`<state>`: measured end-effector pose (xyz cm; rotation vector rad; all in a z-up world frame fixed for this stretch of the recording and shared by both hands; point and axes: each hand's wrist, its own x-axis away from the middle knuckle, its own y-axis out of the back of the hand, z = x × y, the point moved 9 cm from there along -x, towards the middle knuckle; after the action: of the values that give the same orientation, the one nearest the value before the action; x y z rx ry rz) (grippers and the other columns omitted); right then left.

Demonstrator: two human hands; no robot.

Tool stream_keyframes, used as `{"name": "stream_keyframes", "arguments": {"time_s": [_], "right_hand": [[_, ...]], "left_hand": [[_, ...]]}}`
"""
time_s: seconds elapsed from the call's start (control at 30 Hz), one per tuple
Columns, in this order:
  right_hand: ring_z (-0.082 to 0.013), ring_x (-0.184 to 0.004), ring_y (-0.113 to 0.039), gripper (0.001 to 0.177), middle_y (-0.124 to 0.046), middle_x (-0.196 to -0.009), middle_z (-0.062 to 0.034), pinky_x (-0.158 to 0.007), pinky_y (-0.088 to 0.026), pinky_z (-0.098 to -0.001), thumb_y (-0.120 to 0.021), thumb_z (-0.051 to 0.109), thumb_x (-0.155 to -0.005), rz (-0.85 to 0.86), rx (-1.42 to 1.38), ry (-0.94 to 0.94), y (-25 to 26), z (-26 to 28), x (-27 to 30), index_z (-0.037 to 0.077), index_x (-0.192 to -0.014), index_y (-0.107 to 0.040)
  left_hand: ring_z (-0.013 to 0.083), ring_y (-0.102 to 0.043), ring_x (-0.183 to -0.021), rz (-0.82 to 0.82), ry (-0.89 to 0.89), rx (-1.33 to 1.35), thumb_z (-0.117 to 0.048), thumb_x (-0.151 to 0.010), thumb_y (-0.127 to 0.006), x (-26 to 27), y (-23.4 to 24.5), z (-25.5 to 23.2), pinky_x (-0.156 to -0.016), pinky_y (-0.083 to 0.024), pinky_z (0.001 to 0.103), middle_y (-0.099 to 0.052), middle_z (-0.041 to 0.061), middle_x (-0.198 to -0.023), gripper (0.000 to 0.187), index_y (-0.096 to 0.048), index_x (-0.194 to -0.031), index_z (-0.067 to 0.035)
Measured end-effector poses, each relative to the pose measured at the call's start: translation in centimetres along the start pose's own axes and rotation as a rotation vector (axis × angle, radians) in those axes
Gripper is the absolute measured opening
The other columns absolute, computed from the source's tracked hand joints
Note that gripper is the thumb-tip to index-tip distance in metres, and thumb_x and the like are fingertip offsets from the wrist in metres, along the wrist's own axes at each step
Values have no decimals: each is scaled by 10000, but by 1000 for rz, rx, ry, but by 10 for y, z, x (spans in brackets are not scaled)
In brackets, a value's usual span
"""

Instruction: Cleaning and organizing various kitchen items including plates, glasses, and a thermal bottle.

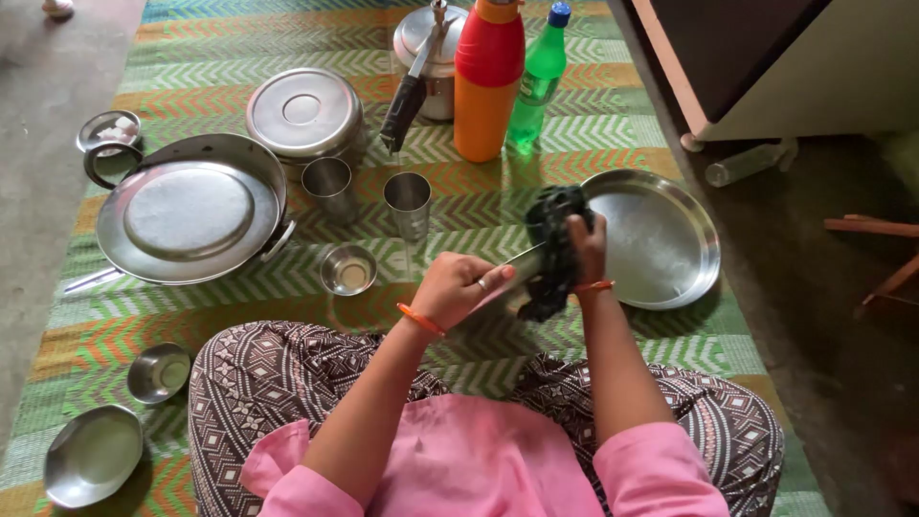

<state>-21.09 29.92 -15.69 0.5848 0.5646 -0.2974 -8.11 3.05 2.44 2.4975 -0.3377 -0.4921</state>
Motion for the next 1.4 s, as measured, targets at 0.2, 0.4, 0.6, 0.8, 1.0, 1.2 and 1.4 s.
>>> {"name": "stream_keyframes", "arguments": {"time_s": [0.2, 0.4, 0.6, 0.8, 1.0, 1.2, 1.4], "right_hand": [[-192, -851, -640, 356, -637, -1013, -86, -752, -548, -366, -706, 309, -926, -119, -909, -728, -5, -85, 15, 83, -1169, -578], [-272, -820, -667, 280, -673, -906, -155, -764, -530, -413, -736, 271, -955, 78, -211, -152, 44, 98, -42, 7, -1020, -669], [-354, -680, -677, 211, -647, -728, -170, -638, -497, -434, -702, 215, -870, 170, -112, 61, 67, 225, -54, 6, -856, -670], [-240, -774, -592, 186, -635, -860, -146, -737, -500, -378, -726, 172, -937, -24, -381, -102, 46, 48, -47, 45, -1019, -618], [-189, -945, -603, 226, -626, -1043, -135, -828, -520, -324, -735, 167, -975, -209, -115, -31, 52, -26, -32, 107, -1153, -609], [-124, -660, -586, 203, -619, -718, -89, -639, -477, -356, -698, 196, -926, 172, -281, 75, 66, 212, -68, -5, -920, -670], [-165, -823, -576, 221, -600, -887, -139, -762, -480, -356, -730, 194, -975, 54, -384, 17, 57, 129, -58, 4, -1014, -625]], "left_hand": [[354, -441, -542, -11, 61, 163, -481, -1006, -587, 9, -5, 12, -535, -406, 434, -467, 193, -580, 578, -596, -702, 10], [389, -624, -696, -92, 71, -29, -439, -1028, -543, -12, -1, -23, -637, -474, 475, -641, 181, -698, 474, -735, -807, -67], [371, -665, -744, -247, -82, -42, -357, -979, -616, -21, -7, -43, -655, -498, 474, -704, 144, -783, 328, -752, -845, -91], [328, -565, -599, -190, -59, 61, -310, -1018, -656, -13, -6, -36, -587, -434, 425, -574, 162, -676, 362, -686, -790, -31], [339, -531, -579, -52, -78, 133, -310, -1025, -608, -11, -6, -47, -575, -440, 425, -560, 171, -673, 386, -649, -780, -15], [393, -583, -615, -33, 21, -19, -435, -1047, -501, -21, -27, -37, -612, -458, 489, -594, 181, -634, 538, -687, -720, -51], [365, -585, -590, -65, -31, -90, -456, -1053, -516, -18, -34, -37, -600, -456, 471, -578, 162, -602, 589, -634, -631, -63]]}}
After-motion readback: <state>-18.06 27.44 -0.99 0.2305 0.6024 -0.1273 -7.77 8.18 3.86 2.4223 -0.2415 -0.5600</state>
